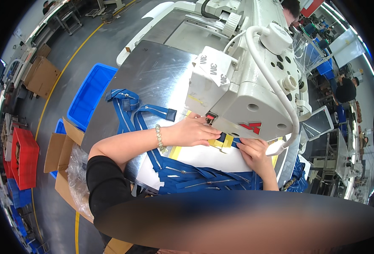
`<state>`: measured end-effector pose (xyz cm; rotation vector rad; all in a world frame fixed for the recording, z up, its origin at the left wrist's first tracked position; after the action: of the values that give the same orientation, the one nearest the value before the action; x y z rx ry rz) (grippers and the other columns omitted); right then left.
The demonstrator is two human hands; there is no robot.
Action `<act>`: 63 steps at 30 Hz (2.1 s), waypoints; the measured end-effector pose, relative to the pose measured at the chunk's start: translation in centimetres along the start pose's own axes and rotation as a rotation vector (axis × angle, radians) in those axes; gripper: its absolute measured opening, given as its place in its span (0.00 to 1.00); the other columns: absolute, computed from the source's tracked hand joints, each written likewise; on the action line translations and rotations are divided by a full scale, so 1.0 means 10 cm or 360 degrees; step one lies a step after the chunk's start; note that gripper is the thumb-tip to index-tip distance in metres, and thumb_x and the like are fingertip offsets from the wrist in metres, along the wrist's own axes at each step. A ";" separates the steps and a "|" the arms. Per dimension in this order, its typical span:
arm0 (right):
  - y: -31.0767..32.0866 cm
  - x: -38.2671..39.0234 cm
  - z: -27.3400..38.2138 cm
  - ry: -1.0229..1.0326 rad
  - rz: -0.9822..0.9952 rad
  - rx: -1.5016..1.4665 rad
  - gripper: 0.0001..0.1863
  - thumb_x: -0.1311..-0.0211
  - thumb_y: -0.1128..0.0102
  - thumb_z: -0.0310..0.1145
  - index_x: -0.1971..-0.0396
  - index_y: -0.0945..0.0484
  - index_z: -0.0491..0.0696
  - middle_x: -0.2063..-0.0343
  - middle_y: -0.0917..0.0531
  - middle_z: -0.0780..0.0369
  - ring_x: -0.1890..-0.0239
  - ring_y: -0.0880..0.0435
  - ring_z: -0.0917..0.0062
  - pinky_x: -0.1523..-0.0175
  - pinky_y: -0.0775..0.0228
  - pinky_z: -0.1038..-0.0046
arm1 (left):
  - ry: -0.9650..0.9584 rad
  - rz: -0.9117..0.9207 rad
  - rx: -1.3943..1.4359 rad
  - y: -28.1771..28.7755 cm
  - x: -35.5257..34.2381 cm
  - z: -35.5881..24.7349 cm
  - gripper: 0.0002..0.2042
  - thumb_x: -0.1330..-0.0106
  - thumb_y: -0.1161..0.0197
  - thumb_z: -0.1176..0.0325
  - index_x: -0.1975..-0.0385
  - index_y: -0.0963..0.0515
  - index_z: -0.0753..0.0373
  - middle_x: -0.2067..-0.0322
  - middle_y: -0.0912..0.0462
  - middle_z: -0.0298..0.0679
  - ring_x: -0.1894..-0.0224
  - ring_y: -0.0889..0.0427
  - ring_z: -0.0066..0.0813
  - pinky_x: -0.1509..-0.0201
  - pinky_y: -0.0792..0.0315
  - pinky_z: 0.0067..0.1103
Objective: The recorder is using an industrial sewing machine to attach or reinforce zippers onto blue fabric strips.
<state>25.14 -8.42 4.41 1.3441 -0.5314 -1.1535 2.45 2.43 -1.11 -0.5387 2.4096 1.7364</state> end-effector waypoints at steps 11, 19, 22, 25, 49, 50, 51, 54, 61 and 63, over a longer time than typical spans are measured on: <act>0.05 -0.05 0.07 -0.0033 -0.0035 0.0022 0.12 0.53 0.32 0.27 0.65 0.17 0.51 0.63 0.16 0.66 0.59 0.19 0.73 0.51 0.36 0.70 | -0.0049 -0.0152 -0.0201 0.03 0.02 -0.03 0.22 0.38 0.41 0.51 0.43 0.26 0.43 0.49 0.22 0.19 0.60 0.27 0.27 0.49 0.39 0.26; -0.06 -0.22 0.19 0.0386 -0.0234 0.0190 0.14 0.58 0.34 0.26 0.66 0.18 0.48 0.70 0.19 0.67 0.70 0.20 0.78 0.64 0.33 0.74 | -0.0048 -0.0098 -0.0196 0.02 0.01 -0.06 0.22 0.39 0.40 0.53 0.44 0.26 0.49 0.45 0.25 0.20 0.52 0.29 0.21 0.46 0.40 0.26; -0.10 -0.34 0.28 0.0550 -0.0224 0.0366 0.15 0.60 0.38 0.26 0.66 0.18 0.47 0.73 0.21 0.67 0.72 0.21 0.78 0.67 0.31 0.76 | -0.0056 -0.0090 -0.0310 0.05 0.00 -0.09 0.22 0.40 0.39 0.53 0.45 0.26 0.49 0.48 0.24 0.19 0.54 0.28 0.20 0.48 0.39 0.25; -0.15 -0.43 0.30 0.0769 -0.0266 0.0593 0.13 0.60 0.38 0.27 0.69 0.19 0.45 0.74 0.24 0.68 0.70 0.21 0.80 0.66 0.27 0.76 | -0.0148 -0.0135 -0.0468 0.07 -0.02 -0.10 0.22 0.41 0.39 0.54 0.46 0.25 0.49 0.51 0.24 0.18 0.56 0.28 0.19 0.50 0.38 0.25; -0.14 -0.41 0.15 0.0947 -0.0043 0.0580 0.14 0.58 0.39 0.28 0.66 0.19 0.45 0.71 0.22 0.68 0.68 0.19 0.82 0.67 0.24 0.78 | -0.0186 -0.0061 -0.0364 0.08 -0.04 -0.07 0.21 0.42 0.39 0.54 0.47 0.25 0.47 0.46 0.25 0.19 0.59 0.26 0.21 0.47 0.40 0.26; -0.06 -0.43 0.14 0.0931 -0.0052 0.0505 0.16 0.58 0.39 0.27 0.64 0.19 0.45 0.71 0.20 0.69 0.70 0.19 0.82 0.68 0.24 0.78 | -0.0181 -0.0061 -0.0365 0.07 -0.03 -0.07 0.21 0.42 0.39 0.54 0.47 0.25 0.47 0.46 0.25 0.19 0.59 0.26 0.21 0.47 0.40 0.26; -0.01 -0.43 0.12 0.0914 -0.0061 0.0429 0.18 0.59 0.39 0.27 0.62 0.18 0.46 0.71 0.19 0.69 0.71 0.18 0.82 0.69 0.24 0.78 | -0.0144 -0.0059 -0.0320 0.05 -0.02 -0.07 0.21 0.41 0.39 0.54 0.47 0.25 0.46 0.46 0.26 0.19 0.59 0.26 0.22 0.46 0.40 0.26; 0.07 -0.39 0.06 0.0748 -0.0141 0.0325 0.21 0.61 0.37 0.26 0.60 0.17 0.49 0.71 0.17 0.68 0.72 0.16 0.80 0.69 0.23 0.78 | -0.0109 -0.0041 -0.0276 0.04 -0.01 -0.06 0.20 0.40 0.40 0.55 0.46 0.25 0.45 0.45 0.26 0.20 0.59 0.26 0.23 0.44 0.41 0.27; 0.05 -0.36 0.03 0.0614 -0.0039 0.0048 0.20 0.57 0.32 0.29 0.58 0.17 0.53 0.68 0.15 0.66 0.72 0.16 0.75 0.68 0.22 0.75 | -0.0136 -0.0067 -0.0195 0.01 -0.02 -0.02 0.21 0.40 0.40 0.55 0.45 0.26 0.46 0.44 0.25 0.21 0.56 0.25 0.25 0.42 0.42 0.30; 0.04 -0.35 0.06 0.0471 0.0130 -0.0087 0.19 0.54 0.32 0.32 0.57 0.17 0.54 0.63 0.15 0.65 0.71 0.16 0.73 0.68 0.22 0.75 | -0.0120 -0.0061 -0.0190 0.03 -0.02 -0.04 0.21 0.40 0.40 0.56 0.45 0.25 0.46 0.44 0.26 0.21 0.55 0.25 0.25 0.41 0.43 0.30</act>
<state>23.38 -5.70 5.93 1.4027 -0.3340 -0.8769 2.54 2.21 -0.64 -0.5198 2.2412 1.8586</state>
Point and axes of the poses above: each hand's wrist, its own x-axis away from the middle knuckle, its own y-axis out of the back of the hand, z = x × y, the point moved 3 cm from there along -x, towards the middle knuckle
